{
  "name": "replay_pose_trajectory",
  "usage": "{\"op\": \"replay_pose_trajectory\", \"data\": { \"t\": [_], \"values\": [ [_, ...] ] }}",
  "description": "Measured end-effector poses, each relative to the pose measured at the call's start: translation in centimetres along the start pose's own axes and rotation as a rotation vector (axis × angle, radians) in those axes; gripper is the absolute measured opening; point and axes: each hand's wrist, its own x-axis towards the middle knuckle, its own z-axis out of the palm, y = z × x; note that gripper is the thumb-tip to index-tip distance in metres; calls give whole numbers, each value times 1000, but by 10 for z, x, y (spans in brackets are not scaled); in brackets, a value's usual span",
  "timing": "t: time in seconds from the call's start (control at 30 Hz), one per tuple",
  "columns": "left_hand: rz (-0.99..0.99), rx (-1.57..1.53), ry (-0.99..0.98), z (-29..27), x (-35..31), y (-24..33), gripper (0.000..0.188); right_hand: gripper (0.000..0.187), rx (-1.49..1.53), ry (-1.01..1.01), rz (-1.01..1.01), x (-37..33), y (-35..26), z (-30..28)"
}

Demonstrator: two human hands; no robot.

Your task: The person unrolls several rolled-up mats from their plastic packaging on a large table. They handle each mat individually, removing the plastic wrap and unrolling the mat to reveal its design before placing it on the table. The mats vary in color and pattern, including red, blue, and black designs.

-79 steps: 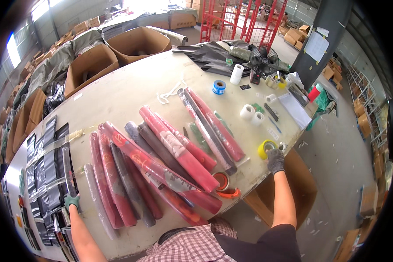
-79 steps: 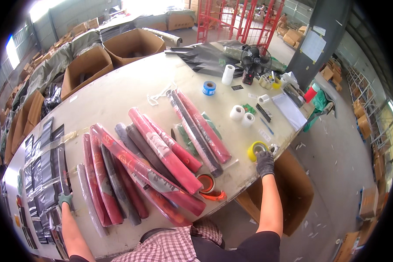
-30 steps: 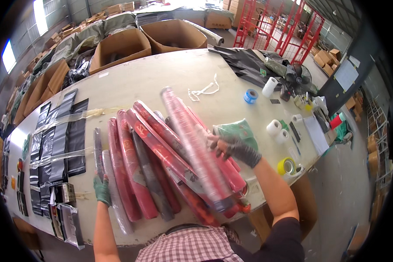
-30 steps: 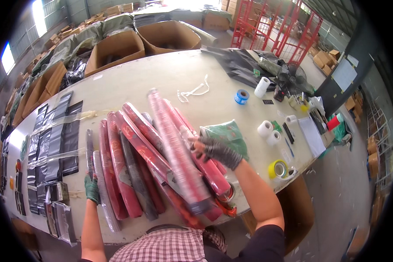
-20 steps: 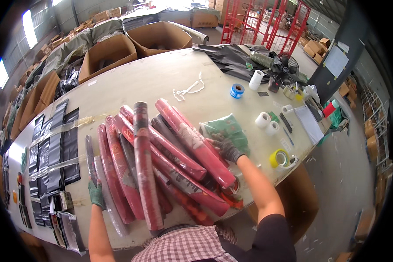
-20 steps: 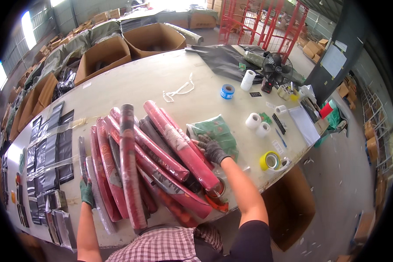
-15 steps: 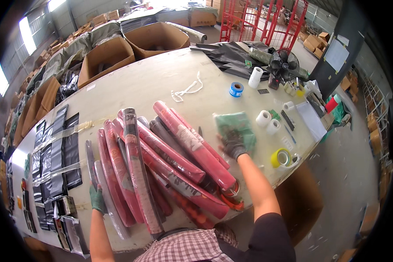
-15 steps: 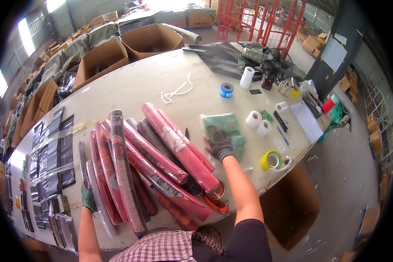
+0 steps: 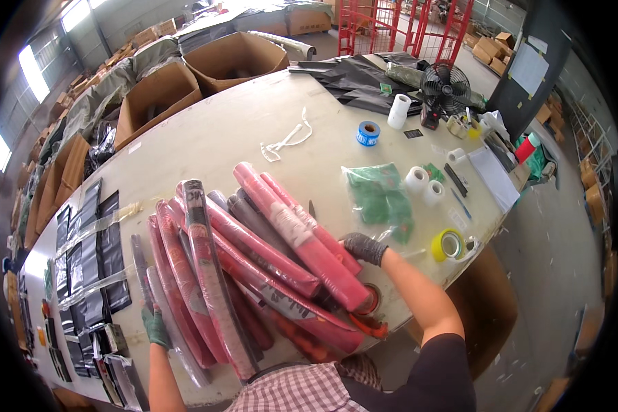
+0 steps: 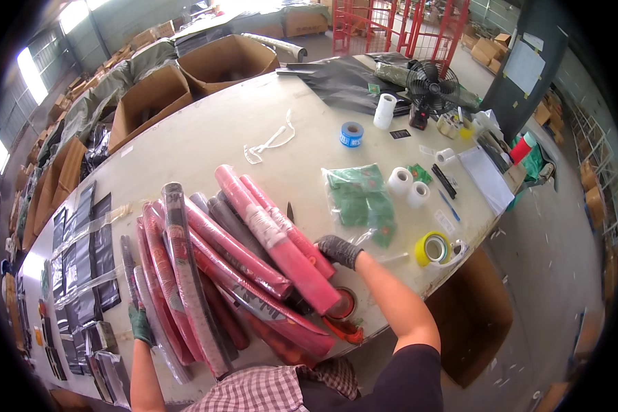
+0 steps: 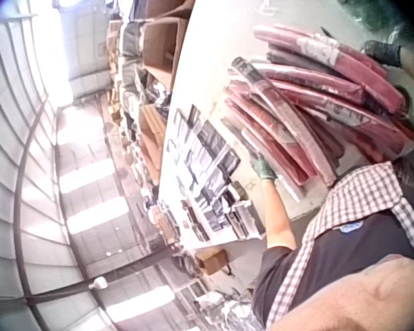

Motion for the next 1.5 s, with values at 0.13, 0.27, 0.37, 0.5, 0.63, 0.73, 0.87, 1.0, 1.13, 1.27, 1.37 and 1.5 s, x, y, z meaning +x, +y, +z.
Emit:
{"op": "replay_pose_trajectory", "data": {
  "t": [0.13,0.27,0.37,0.5,0.63,0.73,0.87,1.0,1.13,1.27,1.37,1.5],
  "values": [
    [513,237,325,7,-22,96,72,35,898,-154,-44,1,-47,32],
    [888,-243,-470,63,-105,351,43,36,201,98,-125,25,-47,56],
    [1456,112,-782,131,-145,407,37,36,-410,196,-56,40,-80,64],
    [1339,427,-1028,185,-146,418,41,33,-667,302,-15,40,-60,54],
    [1326,521,-935,186,-144,409,53,34,-760,362,12,34,-62,44],
    [1329,496,-877,181,-141,401,44,37,-637,450,66,41,-52,42],
    [1284,540,-848,159,-129,393,35,35,-573,365,220,16,-56,25],
    [1224,523,-755,154,-131,378,34,28,-811,506,199,23,-42,25],
    [1144,476,-741,151,-140,379,34,31,-919,548,218,31,-20,-32],
    [1110,448,-663,150,-144,368,40,30,-947,597,335,48,3,-79],
    [1123,468,-664,145,-141,366,42,34,-1000,669,410,48,22,-99],
    [1142,603,-682,145,-145,374,42,26,-907,830,572,39,38,-114]
  ]
}}
